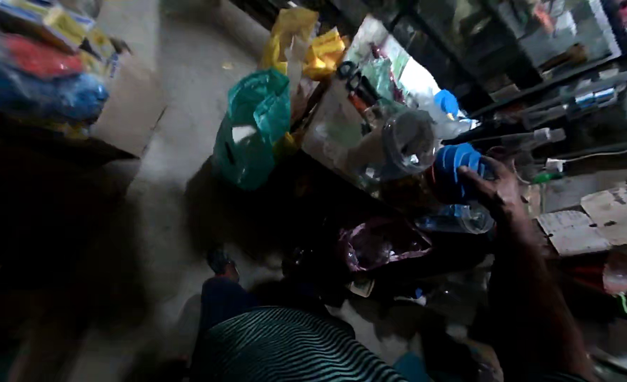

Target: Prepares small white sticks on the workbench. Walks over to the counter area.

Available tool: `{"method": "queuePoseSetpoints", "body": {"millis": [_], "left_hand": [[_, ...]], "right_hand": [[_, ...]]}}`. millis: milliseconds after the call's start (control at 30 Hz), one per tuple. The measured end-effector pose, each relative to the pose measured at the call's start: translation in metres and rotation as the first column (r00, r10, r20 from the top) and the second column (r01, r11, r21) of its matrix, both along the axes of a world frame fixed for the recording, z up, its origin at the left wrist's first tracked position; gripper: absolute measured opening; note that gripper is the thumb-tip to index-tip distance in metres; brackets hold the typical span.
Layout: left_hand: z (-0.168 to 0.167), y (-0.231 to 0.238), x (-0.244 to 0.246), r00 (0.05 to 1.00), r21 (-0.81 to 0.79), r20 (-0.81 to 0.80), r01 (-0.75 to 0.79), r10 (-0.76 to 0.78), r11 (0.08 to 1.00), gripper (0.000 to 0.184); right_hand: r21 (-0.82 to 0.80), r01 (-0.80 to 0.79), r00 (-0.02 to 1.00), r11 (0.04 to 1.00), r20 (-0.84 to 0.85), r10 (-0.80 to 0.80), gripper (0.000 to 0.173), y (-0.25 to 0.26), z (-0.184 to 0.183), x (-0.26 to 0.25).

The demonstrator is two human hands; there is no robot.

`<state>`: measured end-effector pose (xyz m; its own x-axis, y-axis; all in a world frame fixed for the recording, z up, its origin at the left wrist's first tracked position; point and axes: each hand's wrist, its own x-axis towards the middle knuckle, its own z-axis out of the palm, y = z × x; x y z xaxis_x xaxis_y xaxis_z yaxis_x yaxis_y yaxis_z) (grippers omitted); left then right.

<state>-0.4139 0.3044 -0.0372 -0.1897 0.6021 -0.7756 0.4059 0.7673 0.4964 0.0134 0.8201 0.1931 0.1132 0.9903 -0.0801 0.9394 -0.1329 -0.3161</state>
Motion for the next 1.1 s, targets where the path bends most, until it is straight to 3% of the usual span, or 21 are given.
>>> {"method": "queuePoseSetpoints", "body": {"millis": [33,67,100,200,267,300,367,433,500,567,667,733,800,900,1000,1100], "left_hand": [[-0.011,0.017,-0.024,0.976,-0.219,0.06,-0.193,0.211,0.956,0.04],[-0.049,0.003,-0.046,0.946,-0.051,0.027,-0.322,0.324,0.945,0.038],[-0.069,0.012,-0.075,0.925,-0.068,0.06,-0.371,0.375,0.926,0.043],[-0.068,0.092,-0.14,0.94,-0.085,0.013,-0.339,0.341,0.937,0.048],[-0.065,0.144,-0.159,0.968,0.051,-0.046,-0.246,0.248,0.968,0.045],[-0.064,0.168,-0.161,0.976,0.111,-0.072,-0.199,0.207,0.974,0.044],[-0.052,0.212,-0.154,0.983,0.159,-0.08,-0.151,0.165,0.976,0.042],[-0.039,0.249,-0.136,0.981,0.172,-0.039,-0.181,0.191,0.968,0.042],[-0.034,0.271,-0.116,0.978,0.15,0.008,-0.209,0.21,0.966,0.042],[-0.04,0.279,-0.098,0.976,0.165,0.048,-0.216,0.211,0.962,0.04],[-0.027,0.293,-0.07,0.979,0.32,0.1,-0.201,0.178,0.926,0.04],[0.0,0.312,-0.052,0.987,0.513,0.106,-0.155,0.117,0.844,0.04],[0.038,0.344,-0.035,0.996,0.707,0.088,-0.065,0.003,0.705,0.044],[0.109,0.407,-0.013,0.978,0.906,-0.036,0.118,-0.204,0.406,0.055],[0.149,0.46,0.0,0.919,0.954,-0.187,0.254,-0.347,0.158,0.058],[0.145,0.479,-0.014,0.873,0.961,-0.151,0.24,-0.464,0.139,0.038]], "right_hand": [[-0.006,0.003,0.999,1.0,0.042,-0.003,0.077,0.0,0.004,-0.005],[0.009,-0.03,0.994,1.0,0.107,0.029,0.077,0.002,0.008,-0.012],[0.042,-0.104,0.981,0.994,0.17,0.096,0.072,0.004,0.011,-0.023],[0.051,-0.388,0.897,0.92,0.249,0.365,0.045,0.019,0.013,-0.073],[-0.19,-0.512,0.782,0.837,0.3,0.546,0.032,0.034,0.006,-0.108],[-0.339,-0.519,0.71,0.785,0.34,0.616,0.031,0.045,0.0,-0.122],[-0.616,-0.367,0.608,0.697,0.408,0.681,0.039,0.065,-0.016,-0.145],[-0.705,-0.327,0.507,0.629,0.431,0.746,0.041,0.084,-0.034,-0.147],[-0.719,-0.364,0.448,0.591,0.421,0.788,0.029,0.093,-0.05,-0.136],[-0.713,-0.399,0.476,0.577,0.377,0.794,0.021,0.099,-0.055,-0.127],[-0.631,-0.44,0.596,0.639,0.327,0.733,0.023,0.101,-0.026,-0.128],[-0.541,-0.451,0.635,0.71,0.364,0.681,0.023,0.088,0.007,-0.136],[-0.383,-0.561,0.618,0.734,0.397,0.679,0.023,0.068,0.038,-0.14],[-0.145,-0.746,0.569,0.65,0.367,0.736,0.025,0.039,0.064,-0.155],[-0.023,-0.841,0.511,0.541,0.296,0.807,0.023,0.013,0.062,-0.204],[0.118,-0.864,0.501,0.49,0.097,0.86,0.027,0.005,0.039,-0.242]]}}
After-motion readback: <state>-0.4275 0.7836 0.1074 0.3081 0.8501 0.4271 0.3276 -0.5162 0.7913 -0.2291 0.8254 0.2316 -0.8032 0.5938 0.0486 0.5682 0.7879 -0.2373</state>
